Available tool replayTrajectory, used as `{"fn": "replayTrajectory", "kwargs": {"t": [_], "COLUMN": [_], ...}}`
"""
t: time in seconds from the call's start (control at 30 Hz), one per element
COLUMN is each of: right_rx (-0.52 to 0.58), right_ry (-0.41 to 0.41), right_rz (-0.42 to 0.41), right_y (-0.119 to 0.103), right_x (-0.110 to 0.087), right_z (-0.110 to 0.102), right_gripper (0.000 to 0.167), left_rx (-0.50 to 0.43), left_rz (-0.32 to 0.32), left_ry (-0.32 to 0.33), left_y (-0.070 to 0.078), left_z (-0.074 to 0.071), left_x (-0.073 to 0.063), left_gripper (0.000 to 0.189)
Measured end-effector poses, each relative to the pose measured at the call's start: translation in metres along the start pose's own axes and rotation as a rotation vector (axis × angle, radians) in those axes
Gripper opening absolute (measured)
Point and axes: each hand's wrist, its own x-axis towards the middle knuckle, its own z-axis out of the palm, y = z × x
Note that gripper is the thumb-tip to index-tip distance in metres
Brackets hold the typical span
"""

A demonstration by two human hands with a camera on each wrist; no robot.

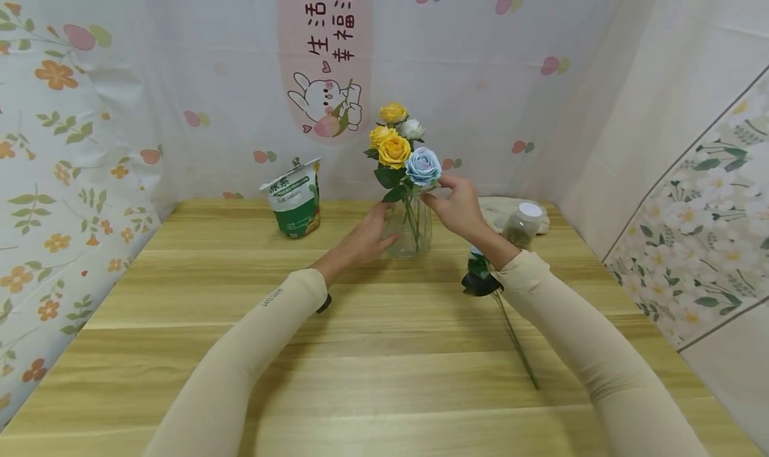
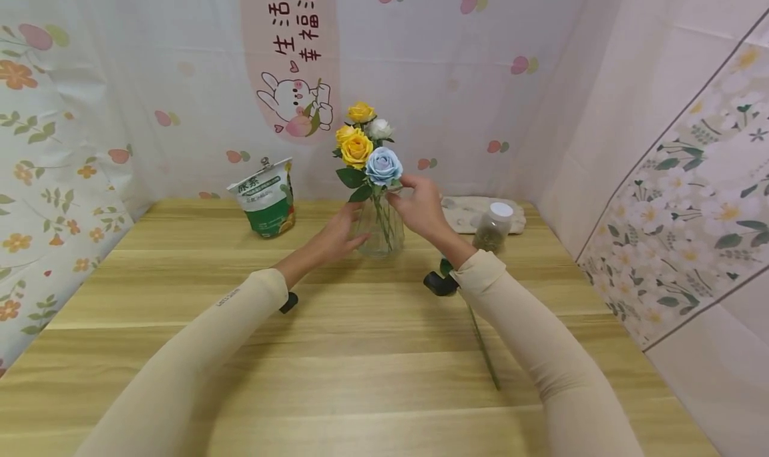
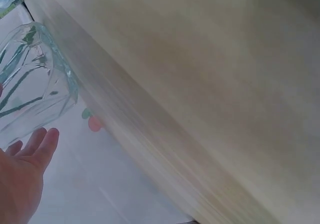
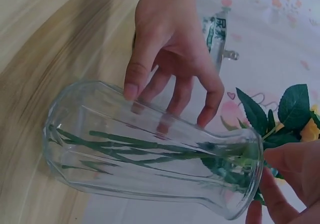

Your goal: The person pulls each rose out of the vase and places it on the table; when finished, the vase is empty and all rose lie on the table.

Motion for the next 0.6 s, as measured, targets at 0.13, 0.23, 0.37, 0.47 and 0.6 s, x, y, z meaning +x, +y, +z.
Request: {"fn": "replayTrajectory", "kwargs": {"t": [0.13, 0.23, 0.37, 0.47, 0.6], "right_rx": [-0.072, -0.105, -0.104, -0.105, -0.107], "right_ry": [-0.011, -0.021, -0.028, -0.02, -0.014], "right_rz": [0.034, 0.052, 0.039, 0.022, 0.005], "right_y": [-0.0011, -0.0009, 0.0011, 0.001, -0.0002], "right_x": [0.0008, 0.0021, 0.0041, 0.0051, 0.0063], "right_z": [0.0008, 0.0006, 0.0024, 0.0042, 0.0062], "right_gripper": [0.029, 0.029, 0.03, 0.03, 0.027], "left_rx": [0.0, 0.005, 0.012, 0.007, -0.001], "left_rz": [0.008, 0.018, 0.012, 0.009, 0.007], "left_ry": [0.005, 0.006, -0.006, -0.01, -0.015], "left_y": [-0.0008, -0.0009, -0.0009, -0.0009, -0.0008], "left_z": [0.0012, 0.001, 0.0008, 0.0006, -0.0004], "left_x": [-0.0005, 0.0005, 0.0012, 0.0015, 0.0013], "left_gripper": [0.068, 0.068, 0.069, 0.069, 0.069]}}
